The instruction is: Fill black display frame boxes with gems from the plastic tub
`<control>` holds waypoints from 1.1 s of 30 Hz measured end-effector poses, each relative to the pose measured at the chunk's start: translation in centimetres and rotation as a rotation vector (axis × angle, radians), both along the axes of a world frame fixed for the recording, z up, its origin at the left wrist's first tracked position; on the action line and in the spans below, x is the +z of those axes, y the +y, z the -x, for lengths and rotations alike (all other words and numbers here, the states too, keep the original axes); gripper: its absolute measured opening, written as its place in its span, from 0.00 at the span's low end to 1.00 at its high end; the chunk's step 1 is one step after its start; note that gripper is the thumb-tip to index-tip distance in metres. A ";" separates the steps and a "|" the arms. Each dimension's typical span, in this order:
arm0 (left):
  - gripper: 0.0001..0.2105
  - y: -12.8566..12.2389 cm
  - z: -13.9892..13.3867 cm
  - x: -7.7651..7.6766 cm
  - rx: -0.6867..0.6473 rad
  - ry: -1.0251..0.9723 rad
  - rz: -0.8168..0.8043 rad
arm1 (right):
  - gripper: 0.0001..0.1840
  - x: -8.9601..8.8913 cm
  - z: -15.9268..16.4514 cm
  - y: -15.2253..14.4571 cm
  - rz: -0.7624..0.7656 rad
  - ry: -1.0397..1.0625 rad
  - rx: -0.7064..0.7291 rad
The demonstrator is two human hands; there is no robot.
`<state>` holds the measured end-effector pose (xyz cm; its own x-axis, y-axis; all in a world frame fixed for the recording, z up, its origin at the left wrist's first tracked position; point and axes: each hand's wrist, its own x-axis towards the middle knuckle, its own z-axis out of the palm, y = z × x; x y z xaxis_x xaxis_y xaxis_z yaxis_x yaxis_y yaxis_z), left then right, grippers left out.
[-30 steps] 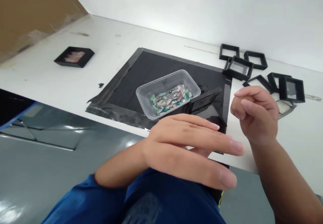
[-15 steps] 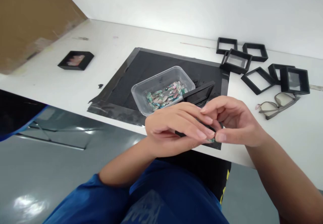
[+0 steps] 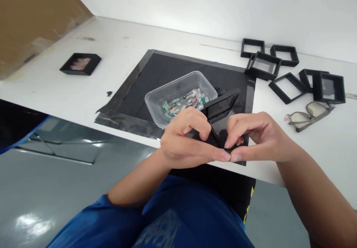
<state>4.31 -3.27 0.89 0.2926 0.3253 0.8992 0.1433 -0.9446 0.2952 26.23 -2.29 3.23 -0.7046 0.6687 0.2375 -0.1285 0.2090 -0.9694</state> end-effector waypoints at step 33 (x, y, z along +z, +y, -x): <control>0.06 -4.3 8.2 -1.6 0.192 0.447 -0.134 | 0.06 -2.0 1.9 -0.6 -0.776 -0.537 -0.180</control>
